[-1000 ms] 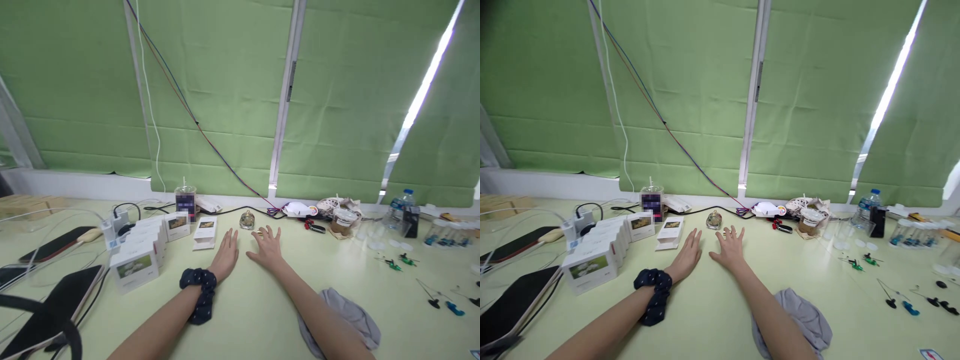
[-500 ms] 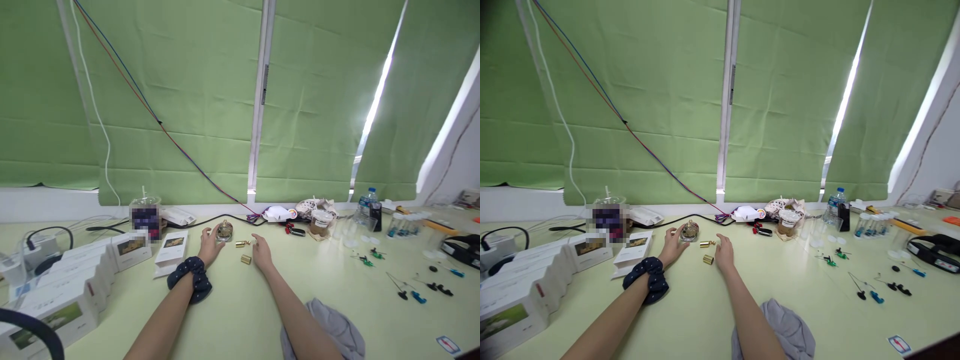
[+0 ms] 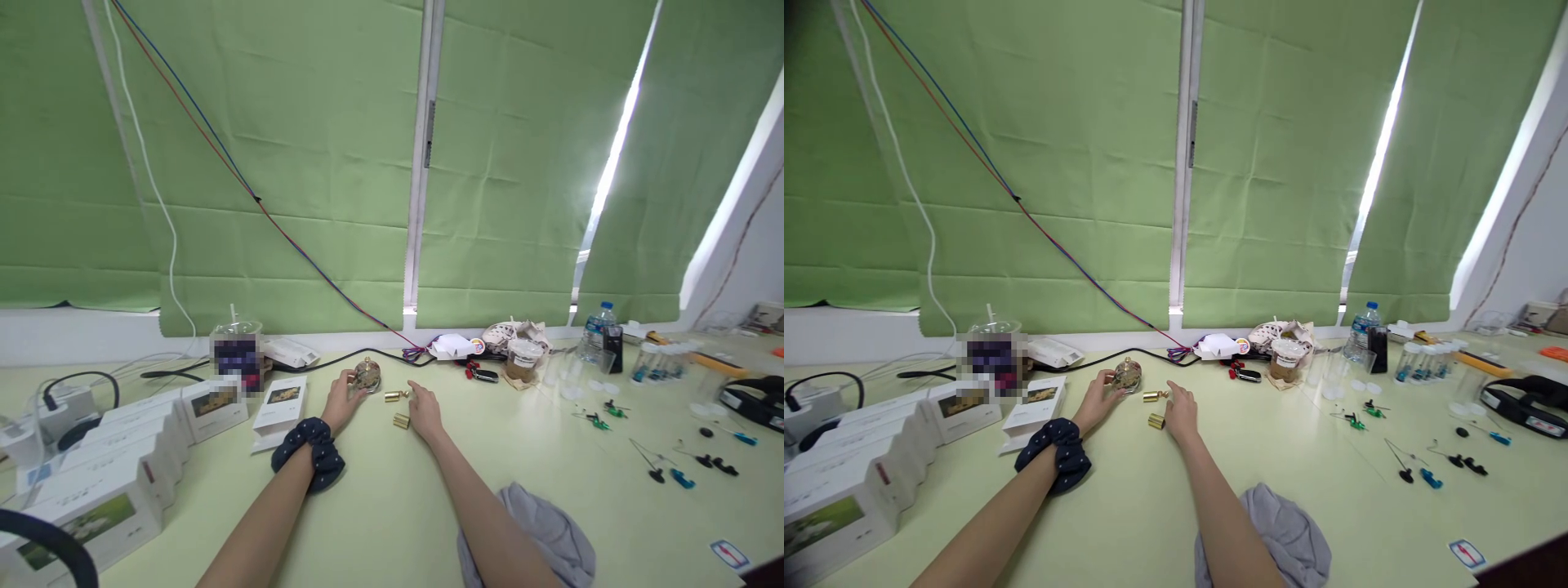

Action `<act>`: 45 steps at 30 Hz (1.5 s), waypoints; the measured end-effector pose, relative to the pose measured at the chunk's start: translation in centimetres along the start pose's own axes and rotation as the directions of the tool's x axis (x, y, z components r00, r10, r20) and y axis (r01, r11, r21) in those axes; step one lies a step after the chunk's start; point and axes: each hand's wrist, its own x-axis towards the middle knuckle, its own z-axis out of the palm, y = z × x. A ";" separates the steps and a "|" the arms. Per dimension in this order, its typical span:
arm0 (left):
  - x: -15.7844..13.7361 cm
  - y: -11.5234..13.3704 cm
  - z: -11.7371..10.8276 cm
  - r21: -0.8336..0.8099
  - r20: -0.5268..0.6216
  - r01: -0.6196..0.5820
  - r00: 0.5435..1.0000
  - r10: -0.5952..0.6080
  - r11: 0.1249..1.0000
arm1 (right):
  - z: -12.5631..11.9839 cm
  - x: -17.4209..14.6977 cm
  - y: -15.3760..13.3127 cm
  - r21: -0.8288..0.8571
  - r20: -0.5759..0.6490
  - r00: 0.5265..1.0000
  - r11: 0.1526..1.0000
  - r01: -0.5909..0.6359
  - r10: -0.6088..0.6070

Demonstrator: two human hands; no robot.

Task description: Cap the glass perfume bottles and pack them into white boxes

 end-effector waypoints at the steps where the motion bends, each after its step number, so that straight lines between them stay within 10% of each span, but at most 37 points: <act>1: 0.0 0.0 0.0 -0.007 0.012 0.007 1.000 -0.007 1.000 | 0.0 0.0 0.0 -0.003 0.002 1.000 1.000 -0.001 0.001; 26: -11.5 7.2 -8.2 -0.300 0.448 0.133 0.894 0.016 0.944 | -0.1 -0.6 0.6 0.030 0.040 0.998 0.998 0.047 -0.048; 45: -11.8 6.9 -8.1 -0.384 0.443 0.123 0.894 0.065 0.915 | -2.0 -0.7 -0.2 0.381 -0.005 1.000 0.924 0.022 -0.022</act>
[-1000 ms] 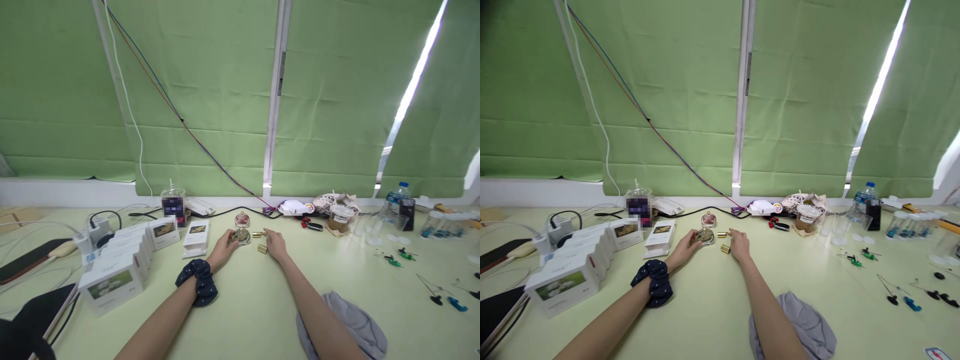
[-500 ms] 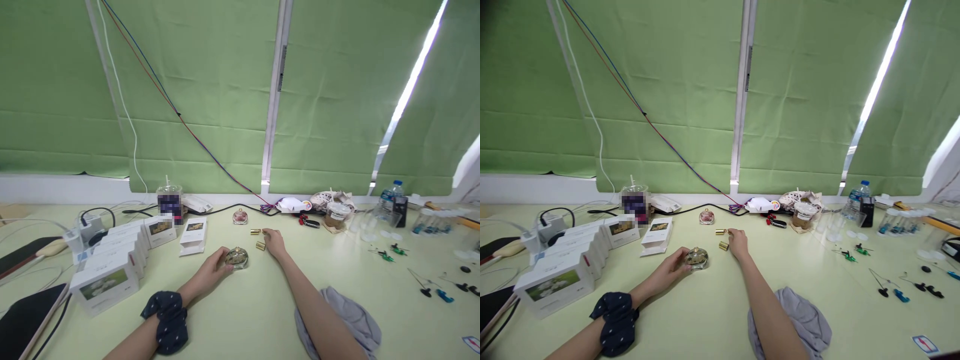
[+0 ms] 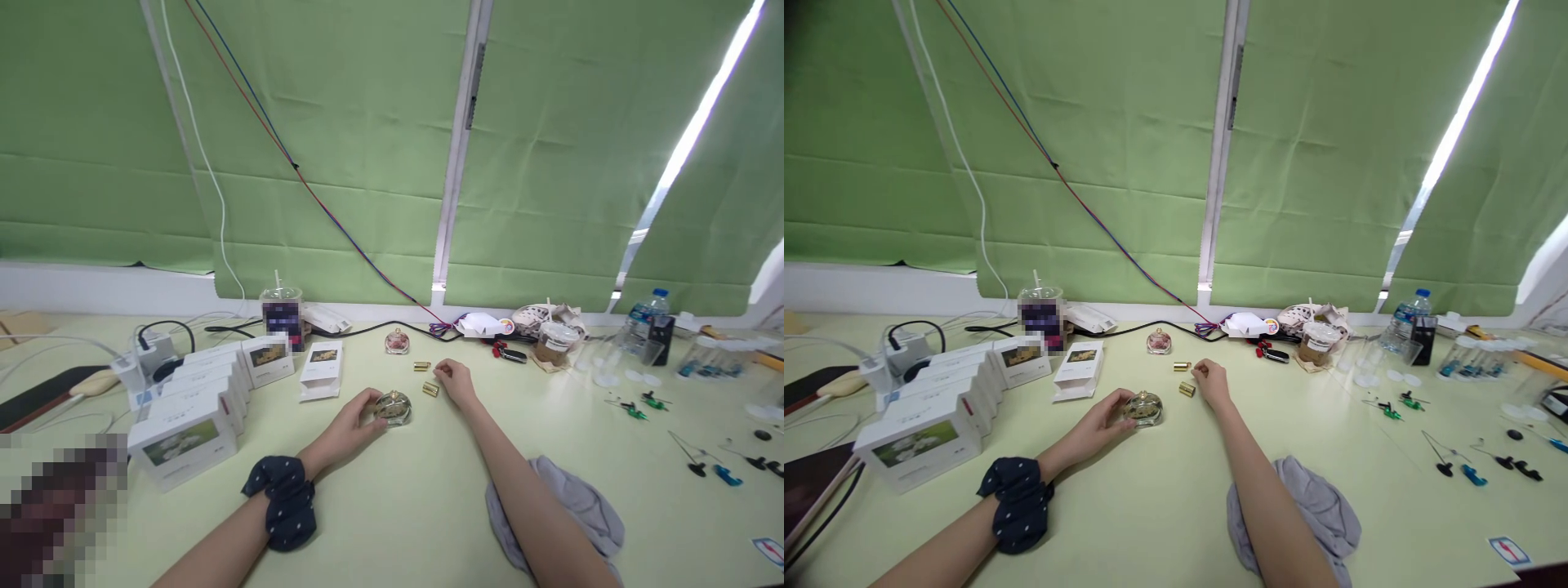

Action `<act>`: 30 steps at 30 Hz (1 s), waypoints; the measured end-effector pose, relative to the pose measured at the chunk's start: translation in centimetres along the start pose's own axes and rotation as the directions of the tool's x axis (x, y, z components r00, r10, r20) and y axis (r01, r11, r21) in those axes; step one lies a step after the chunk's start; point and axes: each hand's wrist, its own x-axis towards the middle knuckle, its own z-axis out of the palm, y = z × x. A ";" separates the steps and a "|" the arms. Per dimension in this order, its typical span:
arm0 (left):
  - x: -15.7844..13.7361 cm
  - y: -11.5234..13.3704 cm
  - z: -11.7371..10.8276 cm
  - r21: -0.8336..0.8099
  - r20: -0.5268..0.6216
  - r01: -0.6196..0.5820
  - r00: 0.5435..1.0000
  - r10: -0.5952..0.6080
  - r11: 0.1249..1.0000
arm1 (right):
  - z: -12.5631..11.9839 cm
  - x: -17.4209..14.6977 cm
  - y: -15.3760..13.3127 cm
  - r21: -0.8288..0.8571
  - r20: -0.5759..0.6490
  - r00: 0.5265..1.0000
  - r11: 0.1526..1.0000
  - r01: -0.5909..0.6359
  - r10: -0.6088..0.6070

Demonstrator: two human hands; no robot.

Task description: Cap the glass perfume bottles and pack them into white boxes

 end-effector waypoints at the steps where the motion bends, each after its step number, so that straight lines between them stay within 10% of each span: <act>1: 0.0 0.0 0.1 -0.013 -0.019 -0.018 1.000 0.018 1.000 | 0.0 -0.2 -0.6 0.046 0.011 1.000 0.999 0.010 -0.010; 8: -0.1 0.9 0.7 0.001 -0.057 -0.060 0.997 0.060 0.998 | 0.4 -2.5 -6.2 0.560 0.279 0.943 0.829 -0.004 -0.184; 30: -0.3 2.0 0.9 0.157 -0.062 -0.195 0.977 0.206 0.968 | 2.0 -4.6 -8.1 0.567 0.382 0.871 0.823 0.043 -0.309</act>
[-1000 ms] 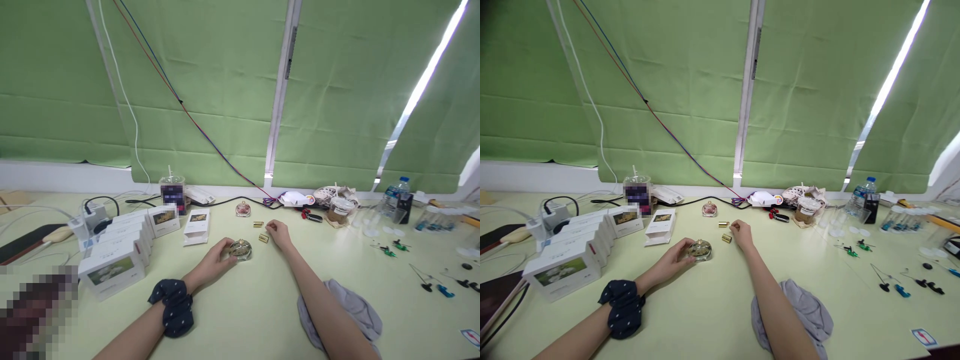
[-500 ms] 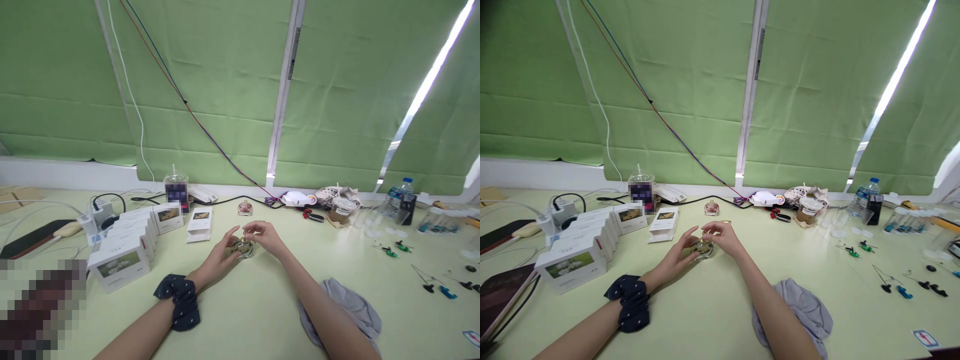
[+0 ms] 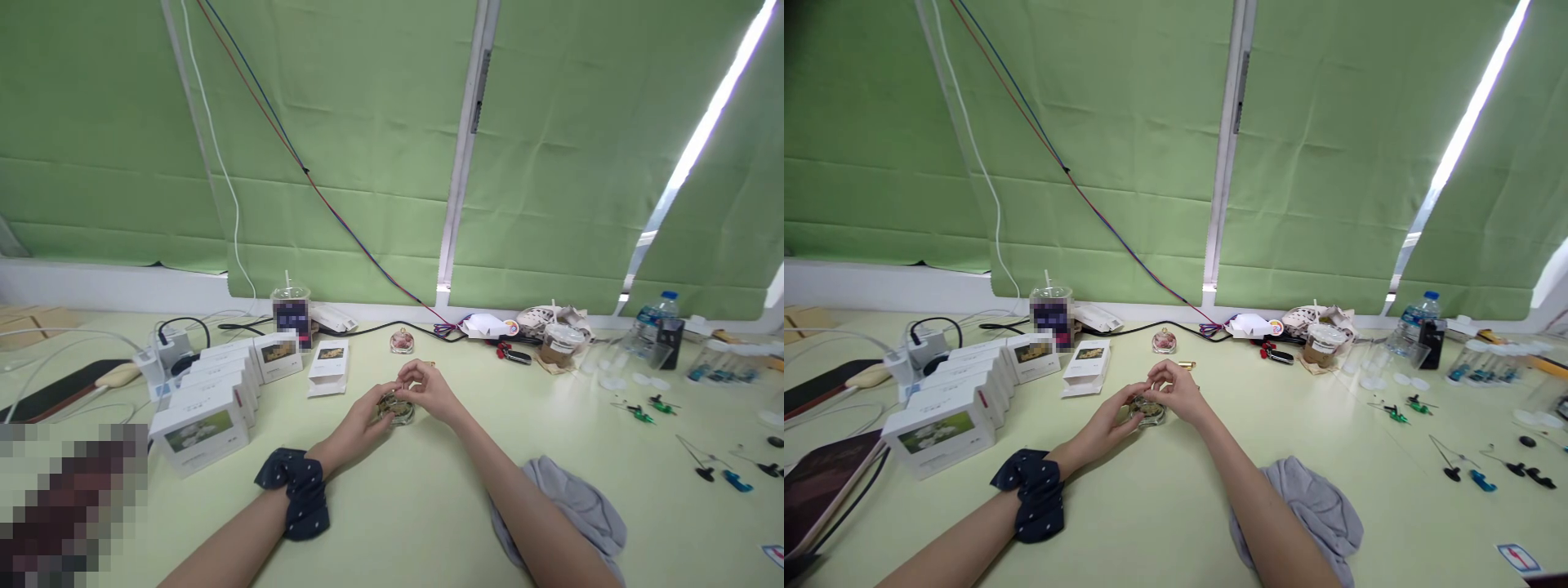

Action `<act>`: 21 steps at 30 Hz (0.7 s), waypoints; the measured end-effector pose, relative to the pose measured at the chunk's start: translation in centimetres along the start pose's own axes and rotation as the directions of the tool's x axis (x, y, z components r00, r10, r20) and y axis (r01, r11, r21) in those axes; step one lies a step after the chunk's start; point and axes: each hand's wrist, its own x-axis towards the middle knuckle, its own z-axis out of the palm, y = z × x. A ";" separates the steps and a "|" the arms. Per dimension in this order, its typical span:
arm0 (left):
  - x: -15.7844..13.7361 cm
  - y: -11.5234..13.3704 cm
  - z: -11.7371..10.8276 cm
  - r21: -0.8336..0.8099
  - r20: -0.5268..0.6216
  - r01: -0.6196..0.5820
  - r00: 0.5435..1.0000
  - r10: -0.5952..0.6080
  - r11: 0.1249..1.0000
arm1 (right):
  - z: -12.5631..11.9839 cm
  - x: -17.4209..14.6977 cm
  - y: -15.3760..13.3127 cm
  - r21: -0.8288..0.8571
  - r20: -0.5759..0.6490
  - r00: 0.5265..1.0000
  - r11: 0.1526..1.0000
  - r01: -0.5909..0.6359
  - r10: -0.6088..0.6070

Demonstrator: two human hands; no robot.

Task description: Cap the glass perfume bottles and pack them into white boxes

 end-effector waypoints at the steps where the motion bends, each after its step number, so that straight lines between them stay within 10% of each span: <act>1: 0.0 0.1 0.0 -0.003 0.003 0.009 1.000 -0.009 1.000 | 0.0 0.0 -0.1 -0.007 0.002 1.000 1.000 0.004 -0.004; 21: 0.2 0.2 0.0 -0.015 0.011 0.025 1.000 -0.025 1.000 | 0.0 -0.1 0.2 -0.042 0.006 1.000 0.999 0.026 -0.026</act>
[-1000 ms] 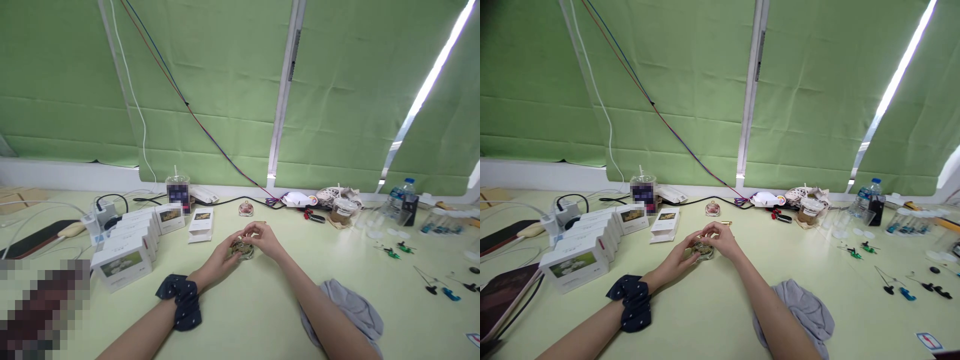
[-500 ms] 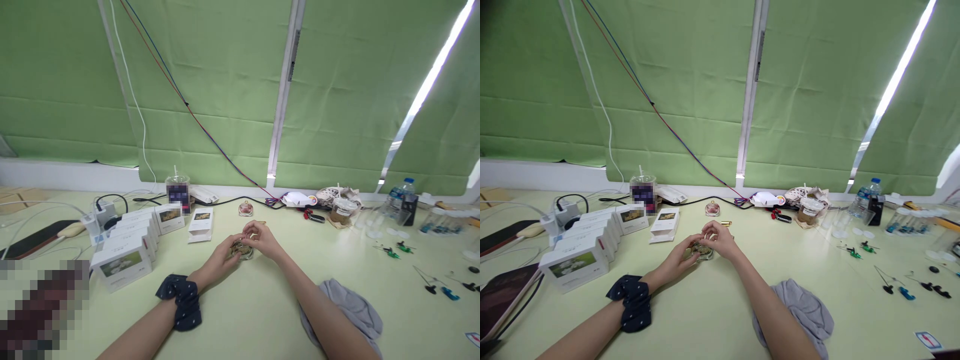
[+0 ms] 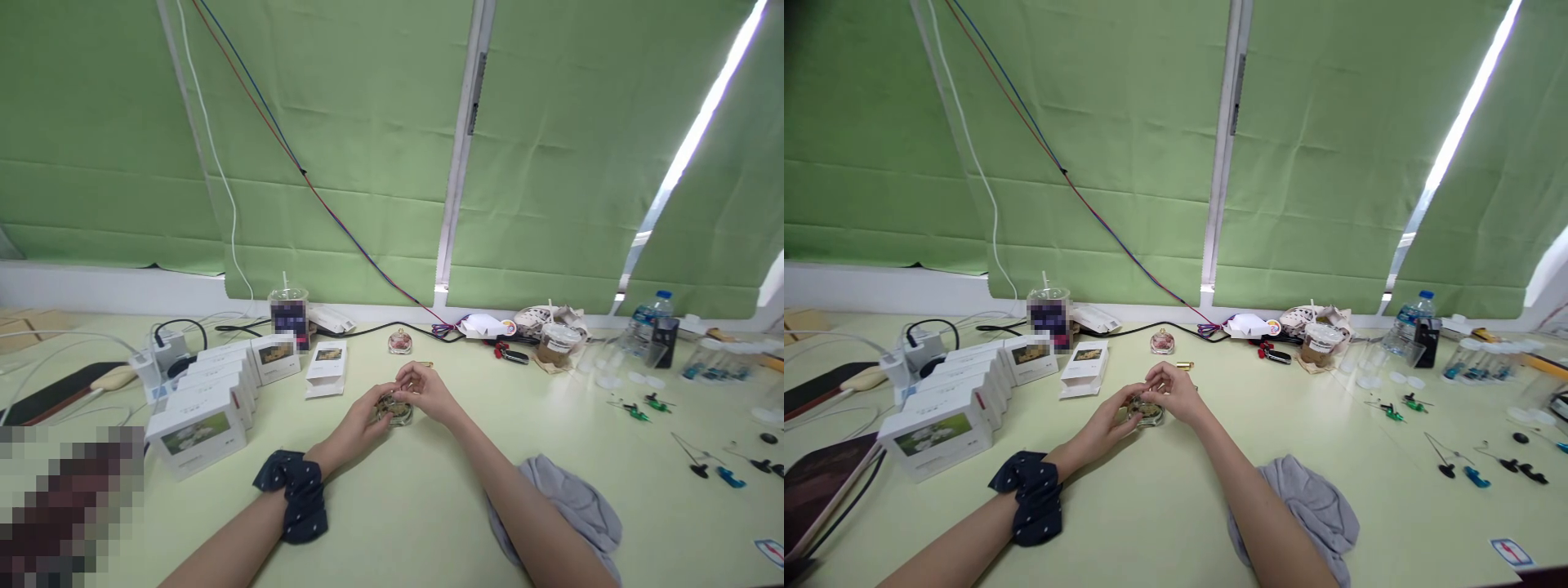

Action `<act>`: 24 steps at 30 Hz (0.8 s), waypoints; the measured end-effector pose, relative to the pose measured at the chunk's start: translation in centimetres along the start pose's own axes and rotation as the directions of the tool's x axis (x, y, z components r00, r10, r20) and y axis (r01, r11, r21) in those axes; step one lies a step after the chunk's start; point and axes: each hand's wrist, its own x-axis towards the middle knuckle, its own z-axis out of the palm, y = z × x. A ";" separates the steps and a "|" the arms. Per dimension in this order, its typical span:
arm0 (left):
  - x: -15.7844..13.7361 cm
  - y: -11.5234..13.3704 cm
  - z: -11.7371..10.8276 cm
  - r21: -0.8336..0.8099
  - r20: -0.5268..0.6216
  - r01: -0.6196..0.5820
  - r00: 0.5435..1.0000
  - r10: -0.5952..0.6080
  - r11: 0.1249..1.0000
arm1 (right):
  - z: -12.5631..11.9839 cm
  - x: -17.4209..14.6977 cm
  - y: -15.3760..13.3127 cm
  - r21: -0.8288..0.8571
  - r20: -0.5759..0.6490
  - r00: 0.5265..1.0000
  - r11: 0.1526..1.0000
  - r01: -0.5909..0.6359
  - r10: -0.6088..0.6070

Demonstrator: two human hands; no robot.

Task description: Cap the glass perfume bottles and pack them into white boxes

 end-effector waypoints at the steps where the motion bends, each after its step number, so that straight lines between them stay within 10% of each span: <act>1: 0.0 0.0 0.0 -0.003 -0.002 -0.003 1.000 0.003 1.000 | 0.0 0.0 -0.1 -0.010 0.003 1.000 1.000 0.005 -0.005; 19: 0.4 -0.5 -0.1 -0.004 -0.003 -0.006 1.000 0.006 1.000 | 0.0 0.4 0.1 -0.032 -0.001 0.999 0.998 0.044 -0.044; 24: 0.5 -0.7 -0.2 0.015 0.002 -0.015 1.000 0.015 1.000 | -0.7 0.5 -0.3 -0.285 -0.071 0.992 0.955 0.080 -0.105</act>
